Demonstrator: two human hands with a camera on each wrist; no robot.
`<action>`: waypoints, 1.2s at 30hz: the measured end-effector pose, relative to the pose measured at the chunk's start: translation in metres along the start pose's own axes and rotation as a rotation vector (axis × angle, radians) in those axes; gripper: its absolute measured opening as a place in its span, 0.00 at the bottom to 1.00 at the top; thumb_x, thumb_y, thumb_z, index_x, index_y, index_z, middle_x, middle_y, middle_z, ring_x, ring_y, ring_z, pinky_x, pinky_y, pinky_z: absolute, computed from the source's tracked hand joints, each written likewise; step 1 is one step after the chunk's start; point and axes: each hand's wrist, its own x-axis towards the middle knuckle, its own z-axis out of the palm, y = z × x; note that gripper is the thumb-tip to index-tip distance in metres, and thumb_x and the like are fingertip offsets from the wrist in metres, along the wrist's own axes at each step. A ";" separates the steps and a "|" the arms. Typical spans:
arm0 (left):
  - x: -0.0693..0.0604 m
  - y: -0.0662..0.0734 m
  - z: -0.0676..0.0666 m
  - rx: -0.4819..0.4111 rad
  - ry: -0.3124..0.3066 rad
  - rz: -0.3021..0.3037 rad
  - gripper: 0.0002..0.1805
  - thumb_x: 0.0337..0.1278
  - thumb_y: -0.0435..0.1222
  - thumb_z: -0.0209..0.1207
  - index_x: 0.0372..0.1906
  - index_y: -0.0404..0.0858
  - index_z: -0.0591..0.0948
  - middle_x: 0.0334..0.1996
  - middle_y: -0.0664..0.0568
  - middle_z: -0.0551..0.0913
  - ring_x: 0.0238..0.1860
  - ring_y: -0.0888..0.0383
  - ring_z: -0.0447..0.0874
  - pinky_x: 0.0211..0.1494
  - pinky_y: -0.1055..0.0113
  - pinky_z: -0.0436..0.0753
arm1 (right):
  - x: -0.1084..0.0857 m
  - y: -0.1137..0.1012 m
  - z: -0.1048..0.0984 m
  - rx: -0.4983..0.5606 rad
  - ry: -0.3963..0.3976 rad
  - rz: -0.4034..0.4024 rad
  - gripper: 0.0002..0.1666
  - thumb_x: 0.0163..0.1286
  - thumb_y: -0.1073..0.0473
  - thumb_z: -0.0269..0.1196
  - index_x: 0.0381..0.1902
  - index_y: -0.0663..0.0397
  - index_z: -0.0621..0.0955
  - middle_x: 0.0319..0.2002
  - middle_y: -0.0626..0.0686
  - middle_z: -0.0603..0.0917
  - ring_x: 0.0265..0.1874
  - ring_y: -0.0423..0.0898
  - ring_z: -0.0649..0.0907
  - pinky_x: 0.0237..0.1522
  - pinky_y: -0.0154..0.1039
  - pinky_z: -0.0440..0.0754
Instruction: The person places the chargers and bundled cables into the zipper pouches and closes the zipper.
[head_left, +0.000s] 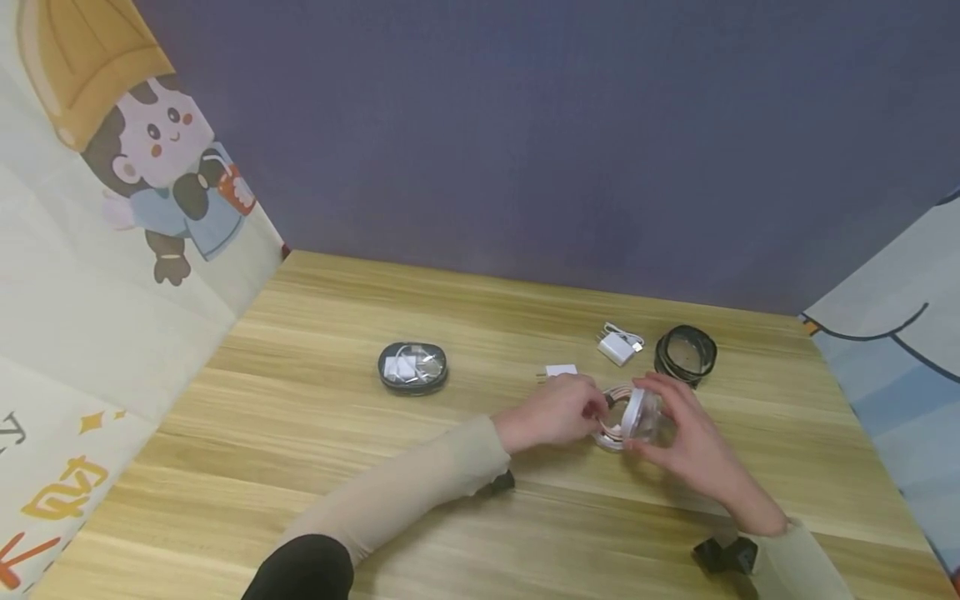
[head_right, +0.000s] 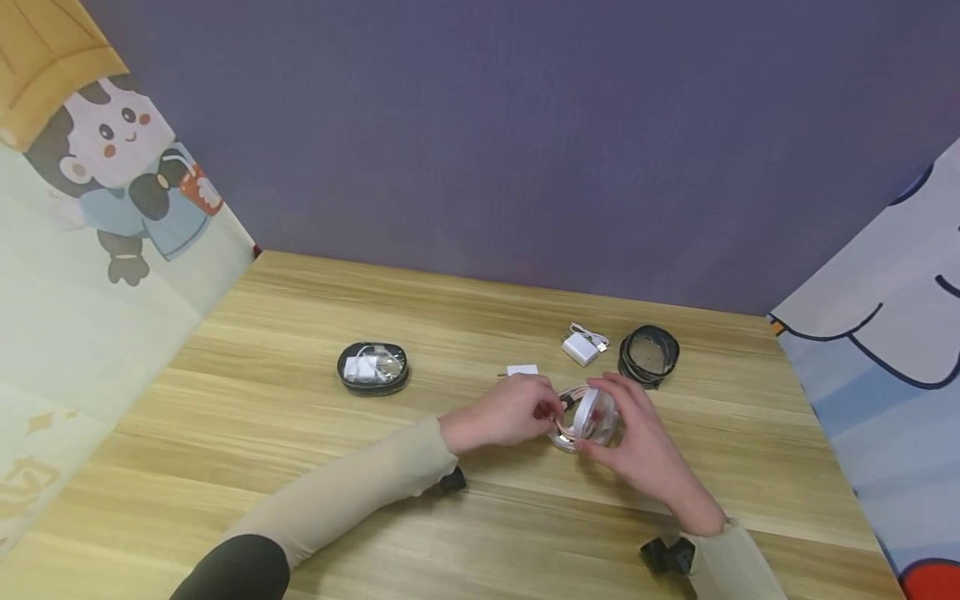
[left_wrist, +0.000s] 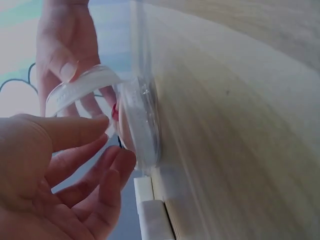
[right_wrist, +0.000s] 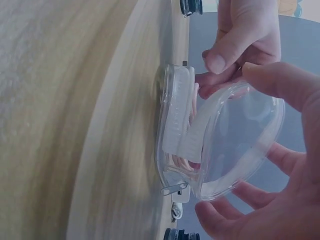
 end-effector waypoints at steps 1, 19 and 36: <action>0.000 -0.001 -0.001 -0.015 0.000 0.001 0.09 0.57 0.39 0.68 0.43 0.46 0.88 0.37 0.63 0.83 0.36 0.70 0.76 0.40 0.81 0.73 | 0.000 0.001 0.000 -0.008 0.002 -0.004 0.51 0.45 0.59 0.82 0.67 0.60 0.70 0.70 0.67 0.63 0.64 0.67 0.67 0.54 0.65 0.75; -0.010 -0.045 -0.026 -0.139 0.102 -0.130 0.11 0.57 0.42 0.70 0.44 0.46 0.85 0.37 0.60 0.86 0.35 0.66 0.80 0.40 0.74 0.78 | 0.002 0.009 0.000 0.083 0.010 -0.008 0.54 0.44 0.65 0.82 0.69 0.62 0.69 0.70 0.67 0.63 0.66 0.67 0.66 0.57 0.62 0.72; -0.002 -0.063 -0.021 -0.092 0.102 -0.205 0.26 0.49 0.41 0.74 0.56 0.47 0.82 0.50 0.56 0.84 0.47 0.60 0.80 0.53 0.66 0.78 | 0.003 0.018 -0.004 0.212 0.012 -0.023 0.54 0.46 0.70 0.79 0.71 0.60 0.67 0.70 0.63 0.62 0.68 0.43 0.64 0.62 0.24 0.66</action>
